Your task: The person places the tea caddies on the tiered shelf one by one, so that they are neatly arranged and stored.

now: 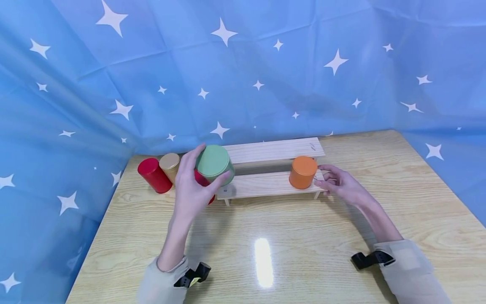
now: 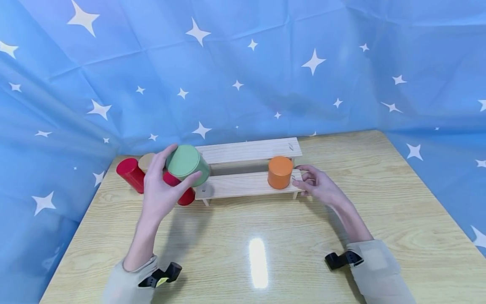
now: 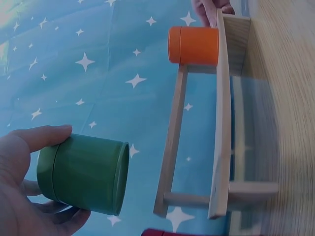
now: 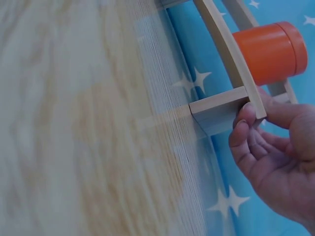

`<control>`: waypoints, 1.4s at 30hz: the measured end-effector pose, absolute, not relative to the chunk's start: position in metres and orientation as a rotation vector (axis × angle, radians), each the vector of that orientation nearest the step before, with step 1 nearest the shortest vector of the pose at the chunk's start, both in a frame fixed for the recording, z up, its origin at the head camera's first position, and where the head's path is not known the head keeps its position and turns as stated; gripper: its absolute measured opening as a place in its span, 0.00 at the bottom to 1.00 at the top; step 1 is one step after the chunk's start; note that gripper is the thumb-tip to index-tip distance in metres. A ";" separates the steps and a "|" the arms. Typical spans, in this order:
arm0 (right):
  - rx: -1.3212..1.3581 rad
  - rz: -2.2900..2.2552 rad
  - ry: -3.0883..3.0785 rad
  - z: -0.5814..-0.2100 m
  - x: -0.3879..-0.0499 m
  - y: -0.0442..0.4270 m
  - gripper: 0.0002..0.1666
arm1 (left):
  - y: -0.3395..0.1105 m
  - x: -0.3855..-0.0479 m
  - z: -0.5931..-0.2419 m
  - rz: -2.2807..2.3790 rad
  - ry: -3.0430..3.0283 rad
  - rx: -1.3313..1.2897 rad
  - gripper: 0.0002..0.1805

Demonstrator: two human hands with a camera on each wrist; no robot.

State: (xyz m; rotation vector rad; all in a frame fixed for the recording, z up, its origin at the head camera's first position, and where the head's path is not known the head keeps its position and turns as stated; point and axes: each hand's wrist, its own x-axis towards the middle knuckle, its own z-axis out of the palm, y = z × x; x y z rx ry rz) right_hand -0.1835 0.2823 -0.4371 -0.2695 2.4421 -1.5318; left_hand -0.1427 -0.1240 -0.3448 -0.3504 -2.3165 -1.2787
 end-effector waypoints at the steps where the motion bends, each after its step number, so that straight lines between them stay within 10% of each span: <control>1: -0.270 -1.532 2.443 -0.437 -0.184 0.282 0.40 | -0.121 -0.144 -0.345 -1.285 -2.316 -0.357 0.45; 42: -0.287 -1.545 2.444 -0.438 -0.184 0.281 0.38 | -0.013 -0.158 -0.385 -1.432 -2.570 -0.446 0.44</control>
